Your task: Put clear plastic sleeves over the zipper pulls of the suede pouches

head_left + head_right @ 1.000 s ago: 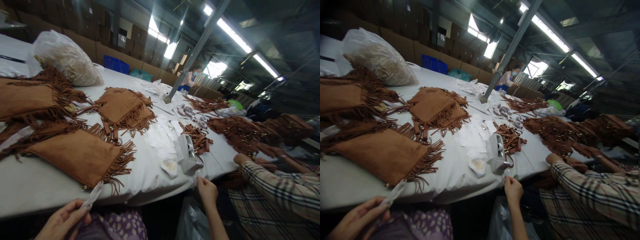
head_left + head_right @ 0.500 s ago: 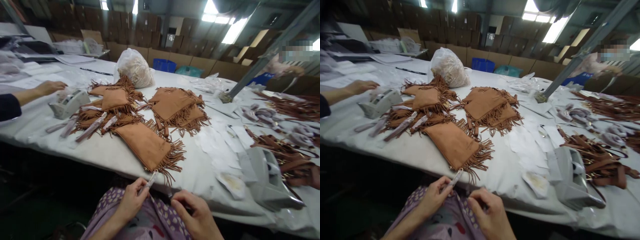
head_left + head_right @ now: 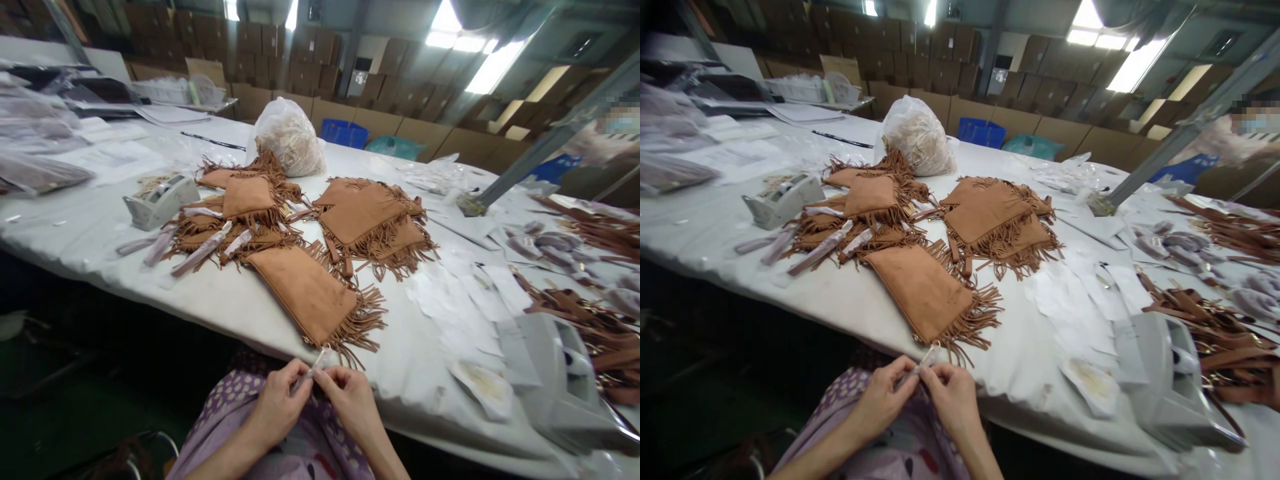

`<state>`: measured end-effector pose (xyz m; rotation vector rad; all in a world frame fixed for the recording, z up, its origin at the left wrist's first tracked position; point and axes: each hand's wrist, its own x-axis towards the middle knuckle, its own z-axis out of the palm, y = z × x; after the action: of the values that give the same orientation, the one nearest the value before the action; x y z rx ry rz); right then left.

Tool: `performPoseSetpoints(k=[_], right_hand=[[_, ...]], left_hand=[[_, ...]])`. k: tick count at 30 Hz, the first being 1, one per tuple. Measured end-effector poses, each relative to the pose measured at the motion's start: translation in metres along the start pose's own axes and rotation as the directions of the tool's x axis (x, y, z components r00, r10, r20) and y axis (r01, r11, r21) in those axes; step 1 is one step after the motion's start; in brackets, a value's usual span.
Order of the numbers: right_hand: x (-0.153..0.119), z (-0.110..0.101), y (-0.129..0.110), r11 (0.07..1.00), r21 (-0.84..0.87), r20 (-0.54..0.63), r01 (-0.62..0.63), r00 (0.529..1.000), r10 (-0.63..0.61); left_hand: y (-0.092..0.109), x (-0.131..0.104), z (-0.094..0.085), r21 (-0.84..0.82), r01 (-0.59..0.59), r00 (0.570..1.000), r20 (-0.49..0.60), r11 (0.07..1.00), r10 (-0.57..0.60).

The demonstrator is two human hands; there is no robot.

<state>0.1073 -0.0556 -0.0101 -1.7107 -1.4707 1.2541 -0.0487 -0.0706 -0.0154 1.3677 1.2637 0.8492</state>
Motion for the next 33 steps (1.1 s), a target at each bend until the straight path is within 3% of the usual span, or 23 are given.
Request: performPoseSetpoints(k=[4, 8, 11, 15, 18, 20, 23, 27, 29, 31, 33], right_hand=[[-0.001, 0.001, -0.003, 0.998, 0.035, -0.027, -0.057, 0.998, 0.058], [0.001, 0.004, 0.0, 0.987, 0.142, 0.018, -0.069, 0.998, 0.067], [0.004, 0.007, 0.003, 0.977, 0.201, 0.036, -0.067, 0.997, 0.061], [0.006, 0.012, 0.005, 0.968, 0.245, -0.017, -0.045, 0.999, 0.051], [0.005, 0.014, 0.004, 0.969, 0.247, -0.048, -0.031, 0.998, 0.044], [0.005, 0.013, 0.003, 0.972, 0.233, -0.059, -0.02, 0.998, 0.034], [0.004, 0.011, 0.003, 0.976, 0.216, -0.058, -0.014, 0.998, 0.027], [0.001, 0.008, 0.004, 0.967, 0.253, -0.034, -0.014, 0.999, 0.023], [0.0, 0.007, 0.002, 0.954, 0.3, -0.008, -0.002, 1.0, 0.004], [-0.002, 0.007, -0.001, 0.939, 0.344, 0.004, 0.027, 1.0, -0.03], [-0.003, 0.005, -0.002, 0.932, 0.36, -0.006, 0.053, 0.999, -0.054]], left_hand=[[0.001, 0.002, 0.0, -0.089, 0.049, 0.999, 0.022, 0.995, -0.047], [-0.003, 0.002, 0.004, -0.158, 0.134, 0.99, 0.056, 0.978, -0.126], [-0.008, -0.002, 0.009, -0.101, 0.124, 0.992, -0.001, 0.987, -0.124], [-0.015, -0.008, 0.012, 0.2, -0.022, 0.98, -0.189, 0.98, 0.061], [-0.016, -0.01, 0.01, 0.348, -0.188, 0.962, -0.124, 0.918, 0.244], [-0.013, -0.009, 0.007, 0.358, -0.206, 0.962, -0.098, 0.911, 0.256], [-0.004, -0.004, 0.003, 0.258, -0.113, 0.985, -0.096, 0.96, 0.142], [0.004, 0.006, -0.002, -0.037, 0.059, 0.998, -0.013, 0.998, -0.06], [0.005, 0.012, -0.004, -0.235, 0.242, 0.967, 0.143, 0.941, -0.213], [0.005, 0.016, -0.006, -0.388, 0.422, 0.894, 0.325, 0.819, -0.308], [0.005, 0.017, -0.006, -0.474, 0.497, 0.859, 0.385, 0.727, -0.337]])
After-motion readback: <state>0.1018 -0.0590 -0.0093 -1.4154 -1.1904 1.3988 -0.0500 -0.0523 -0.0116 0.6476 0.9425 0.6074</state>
